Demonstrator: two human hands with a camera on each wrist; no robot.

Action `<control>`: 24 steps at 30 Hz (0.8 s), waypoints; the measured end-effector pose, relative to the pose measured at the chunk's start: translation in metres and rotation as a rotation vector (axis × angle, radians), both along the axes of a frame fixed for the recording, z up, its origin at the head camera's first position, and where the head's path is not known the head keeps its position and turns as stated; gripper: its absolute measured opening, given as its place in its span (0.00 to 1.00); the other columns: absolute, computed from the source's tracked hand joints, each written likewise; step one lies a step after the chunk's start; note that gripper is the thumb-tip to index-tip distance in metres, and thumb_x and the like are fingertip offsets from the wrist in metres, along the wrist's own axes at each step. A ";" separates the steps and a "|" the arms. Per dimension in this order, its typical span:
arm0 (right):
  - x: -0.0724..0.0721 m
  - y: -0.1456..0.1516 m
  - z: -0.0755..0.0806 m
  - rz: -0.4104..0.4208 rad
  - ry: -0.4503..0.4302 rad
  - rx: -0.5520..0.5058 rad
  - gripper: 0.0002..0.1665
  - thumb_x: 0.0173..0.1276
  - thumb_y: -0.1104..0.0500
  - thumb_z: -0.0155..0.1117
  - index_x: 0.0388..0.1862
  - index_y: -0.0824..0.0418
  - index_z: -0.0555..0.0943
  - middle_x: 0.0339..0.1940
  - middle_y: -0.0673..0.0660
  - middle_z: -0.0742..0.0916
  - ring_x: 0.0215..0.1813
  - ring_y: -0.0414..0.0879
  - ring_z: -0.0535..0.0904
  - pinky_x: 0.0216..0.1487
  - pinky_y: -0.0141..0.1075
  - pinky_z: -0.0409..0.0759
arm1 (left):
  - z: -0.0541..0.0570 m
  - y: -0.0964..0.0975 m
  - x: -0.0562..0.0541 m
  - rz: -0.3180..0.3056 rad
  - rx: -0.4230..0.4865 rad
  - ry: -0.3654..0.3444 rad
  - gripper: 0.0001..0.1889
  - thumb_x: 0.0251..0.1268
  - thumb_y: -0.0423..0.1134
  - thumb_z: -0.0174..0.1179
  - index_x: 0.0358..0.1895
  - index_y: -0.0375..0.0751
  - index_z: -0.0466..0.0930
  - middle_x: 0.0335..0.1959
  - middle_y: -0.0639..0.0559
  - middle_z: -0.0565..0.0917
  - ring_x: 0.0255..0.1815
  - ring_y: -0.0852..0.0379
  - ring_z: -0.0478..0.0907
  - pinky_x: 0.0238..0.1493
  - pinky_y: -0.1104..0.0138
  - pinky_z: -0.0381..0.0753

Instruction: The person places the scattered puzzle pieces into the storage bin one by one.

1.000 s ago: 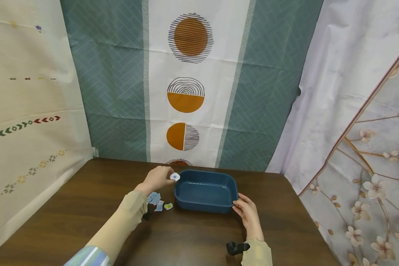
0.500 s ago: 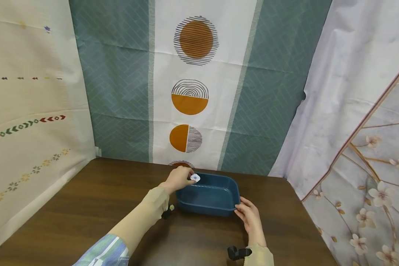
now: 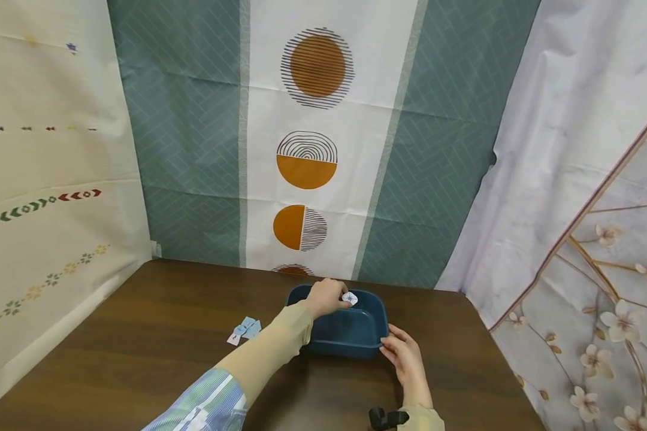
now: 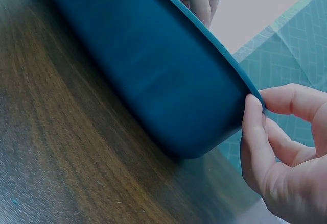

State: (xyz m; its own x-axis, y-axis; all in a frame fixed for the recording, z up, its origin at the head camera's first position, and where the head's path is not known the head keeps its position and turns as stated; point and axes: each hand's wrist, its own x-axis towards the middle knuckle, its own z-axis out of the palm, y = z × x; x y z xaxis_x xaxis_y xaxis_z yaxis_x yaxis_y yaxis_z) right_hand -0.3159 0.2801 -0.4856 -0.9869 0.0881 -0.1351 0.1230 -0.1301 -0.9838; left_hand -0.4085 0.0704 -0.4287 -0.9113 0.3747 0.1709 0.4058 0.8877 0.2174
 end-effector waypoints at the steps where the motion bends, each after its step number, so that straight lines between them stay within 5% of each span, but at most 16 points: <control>1: 0.000 -0.001 0.001 0.000 0.000 -0.002 0.34 0.69 0.70 0.53 0.72 0.75 0.58 0.33 0.46 0.80 0.32 0.35 0.77 0.41 0.26 0.81 | -0.003 0.003 -0.002 0.002 -0.012 -0.003 0.16 0.60 0.56 0.66 0.42 0.49 0.86 0.36 0.58 0.86 0.39 0.57 0.81 0.45 0.60 0.79; 13: 0.006 -0.002 -0.001 -0.022 0.002 0.001 0.34 0.66 0.71 0.54 0.71 0.76 0.60 0.36 0.48 0.81 0.32 0.36 0.78 0.39 0.26 0.81 | -0.036 0.037 -0.010 0.026 -0.060 -0.074 0.17 0.59 0.59 0.66 0.37 0.51 0.87 0.31 0.58 0.86 0.32 0.59 0.79 0.38 0.64 0.80; 24: 0.003 -0.003 0.001 -0.022 0.013 0.020 0.34 0.66 0.70 0.55 0.71 0.76 0.60 0.36 0.48 0.81 0.33 0.36 0.78 0.40 0.26 0.81 | -0.047 0.050 -0.011 0.073 -0.079 -0.094 0.18 0.56 0.58 0.68 0.34 0.46 0.87 0.26 0.56 0.84 0.23 0.60 0.75 0.27 0.67 0.78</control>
